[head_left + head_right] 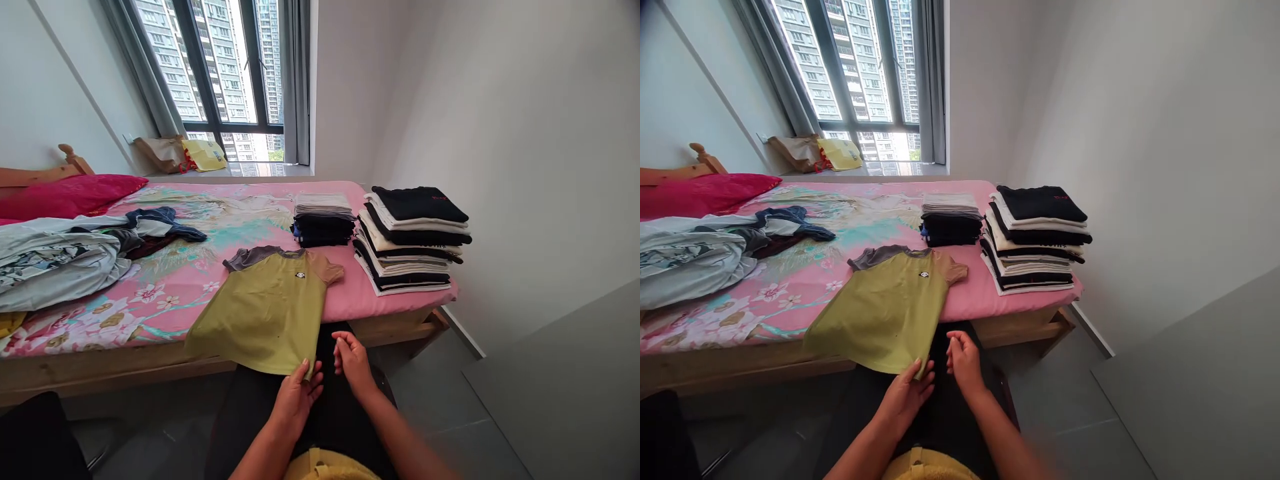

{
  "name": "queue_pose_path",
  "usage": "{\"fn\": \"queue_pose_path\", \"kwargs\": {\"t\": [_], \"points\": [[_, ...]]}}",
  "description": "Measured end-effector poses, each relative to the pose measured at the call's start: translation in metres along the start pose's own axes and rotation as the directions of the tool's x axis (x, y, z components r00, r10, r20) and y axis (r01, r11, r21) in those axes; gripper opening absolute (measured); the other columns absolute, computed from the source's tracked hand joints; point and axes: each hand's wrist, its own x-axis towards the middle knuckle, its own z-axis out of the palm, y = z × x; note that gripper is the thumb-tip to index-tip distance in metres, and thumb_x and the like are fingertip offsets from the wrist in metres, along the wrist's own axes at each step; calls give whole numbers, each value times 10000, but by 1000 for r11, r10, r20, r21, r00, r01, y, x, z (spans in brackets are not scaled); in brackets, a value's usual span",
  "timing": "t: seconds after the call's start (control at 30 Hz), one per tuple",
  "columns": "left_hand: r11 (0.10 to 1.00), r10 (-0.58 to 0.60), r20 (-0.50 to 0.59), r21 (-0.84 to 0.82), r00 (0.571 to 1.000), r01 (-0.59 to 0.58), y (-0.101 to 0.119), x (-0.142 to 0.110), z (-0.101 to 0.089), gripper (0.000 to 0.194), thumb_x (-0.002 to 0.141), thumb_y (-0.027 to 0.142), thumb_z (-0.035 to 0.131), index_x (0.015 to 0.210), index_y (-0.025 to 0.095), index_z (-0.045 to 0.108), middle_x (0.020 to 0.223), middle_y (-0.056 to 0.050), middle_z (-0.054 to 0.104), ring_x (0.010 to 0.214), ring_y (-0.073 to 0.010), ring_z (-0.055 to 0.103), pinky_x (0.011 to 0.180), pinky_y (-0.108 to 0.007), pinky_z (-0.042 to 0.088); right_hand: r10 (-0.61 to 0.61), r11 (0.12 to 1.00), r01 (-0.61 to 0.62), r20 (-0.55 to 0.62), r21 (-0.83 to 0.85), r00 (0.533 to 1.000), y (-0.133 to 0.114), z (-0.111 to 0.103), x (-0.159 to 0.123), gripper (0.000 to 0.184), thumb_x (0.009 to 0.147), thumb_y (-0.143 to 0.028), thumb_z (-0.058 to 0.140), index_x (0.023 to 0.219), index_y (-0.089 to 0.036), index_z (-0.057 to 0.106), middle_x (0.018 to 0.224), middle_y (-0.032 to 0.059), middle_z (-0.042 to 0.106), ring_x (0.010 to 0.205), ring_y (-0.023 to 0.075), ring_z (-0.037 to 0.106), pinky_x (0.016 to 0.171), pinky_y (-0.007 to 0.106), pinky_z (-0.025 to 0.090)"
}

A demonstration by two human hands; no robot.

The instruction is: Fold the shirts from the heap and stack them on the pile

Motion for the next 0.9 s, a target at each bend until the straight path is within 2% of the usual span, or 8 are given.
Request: {"fn": "queue_pose_path", "kwargs": {"t": [0.1, 0.2, 0.33, 0.43, 0.53, 0.63, 0.73, 0.9], "points": [[999, 9, -9, 35, 1000, -8, -3, 0, -2, 175, 778, 217, 656, 919, 140, 585, 825, -47, 699, 608, -114, 636, 575, -235, 489, 64, 991, -49, -120, 126, 991, -5, -16, 53, 273, 765, -355, 530, 978, -184, 531, 678, -40, 501, 496, 86, 491, 368, 188, 435], [999, -1, -9, 42, 1000, 1, -2, 2, -6, 190, 768, 233, 669, 917, 135, 604, 791, -49, 692, 596, -113, 630, 566, -228, 490, 150, 973, -112, -188, 202, 971, -19, -23, 107, 226, 776, -274, 525, 990, -209, 495, 689, -49, 510, 512, 70, 513, 409, 173, 470], [997, -19, 18, 69, 1000, 18, 0, 9, -15, 247, 740, 283, 698, 921, 129, 632, 742, -44, 679, 568, -106, 614, 532, -212, 475, 233, 957, -205, -127, 204, 964, -35, -17, 163, 165, 797, -248, 541, 943, -220, 468, 623, -70, 510, 443, 56, 491, 390, 159, 448], [995, -21, 67, 97, 998, 15, -1, 14, -24, 305, 707, 339, 726, 906, 123, 645, 723, -37, 665, 564, -102, 602, 523, -204, 461, 293, 943, -283, -35, 177, 955, -39, -8, 188, 190, 769, -304, 621, 808, -194, 470, 542, -72, 492, 385, 60, 458, 349, 164, 412], [990, -29, 90, 143, 995, 16, -4, 18, -33, 361, 677, 397, 741, 888, 119, 651, 714, -37, 657, 570, -101, 592, 532, -203, 449, 286, 946, -276, -33, 167, 958, -34, 0, 197, 259, 739, -321, 668, 739, -191, 444, 485, -93, 443, 352, 46, 408, 326, 145, 364], [982, -52, 85, 184, 995, 35, -9, 26, -44, 386, 651, 426, 753, 859, 117, 653, 692, -35, 651, 560, -96, 578, 517, -194, 424, 216, 967, -192, -139, 169, 966, -22, -1, 191, 283, 773, -370, 625, 730, -206, 399, 486, -109, 416, 348, 35, 389, 321, 129, 347], [972, -95, 103, 224, 990, 70, -13, 32, -55, 373, 630, 435, 762, 785, 113, 655, 652, -40, 641, 538, -99, 562, 486, -191, 390, 176, 979, -148, -213, 143, 961, -10, -12, 178, 318, 768, -415, 617, 716, -213, 377, 484, -115, 400, 336, 34, 379, 301, 126, 322], [957, -190, 123, 246, 974, 156, -12, 33, -69, 299, 616, 386, 777, 677, 133, 629, 577, -39, 612, 500, -119, 545, 459, -213, 374, 201, 976, -184, -163, 113, 966, -10, -37, 171, 365, 711, -463, 668, 686, -198, 418, 466, -115, 360, 305, 23, 306, 261, 128, 213]]}}
